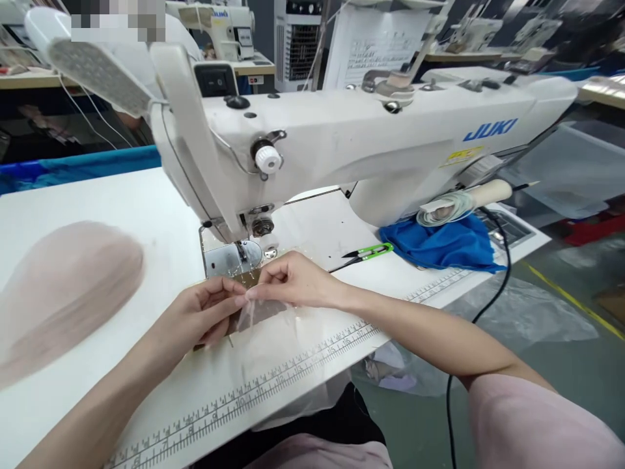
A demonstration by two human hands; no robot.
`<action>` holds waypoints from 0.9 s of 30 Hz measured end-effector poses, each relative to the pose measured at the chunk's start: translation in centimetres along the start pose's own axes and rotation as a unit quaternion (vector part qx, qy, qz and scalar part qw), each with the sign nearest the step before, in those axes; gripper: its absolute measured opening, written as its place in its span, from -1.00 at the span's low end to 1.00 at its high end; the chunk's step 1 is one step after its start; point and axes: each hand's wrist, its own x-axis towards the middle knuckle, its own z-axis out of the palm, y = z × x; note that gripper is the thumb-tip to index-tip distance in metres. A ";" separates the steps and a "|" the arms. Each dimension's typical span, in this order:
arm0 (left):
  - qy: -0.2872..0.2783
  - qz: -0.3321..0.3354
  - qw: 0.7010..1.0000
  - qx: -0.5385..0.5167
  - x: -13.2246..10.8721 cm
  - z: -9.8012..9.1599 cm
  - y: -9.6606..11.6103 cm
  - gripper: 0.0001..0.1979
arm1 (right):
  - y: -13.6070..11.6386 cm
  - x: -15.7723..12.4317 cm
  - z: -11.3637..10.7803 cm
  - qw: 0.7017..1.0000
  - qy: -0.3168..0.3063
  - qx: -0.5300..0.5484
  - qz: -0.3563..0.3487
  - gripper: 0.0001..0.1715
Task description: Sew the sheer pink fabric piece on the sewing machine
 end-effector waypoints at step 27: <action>0.028 0.111 0.983 0.144 0.1 0.4 -0.1 -0.68 | 0.4 -0.3 0.4 0.994 0.028 -0.081 -0.067 -0.85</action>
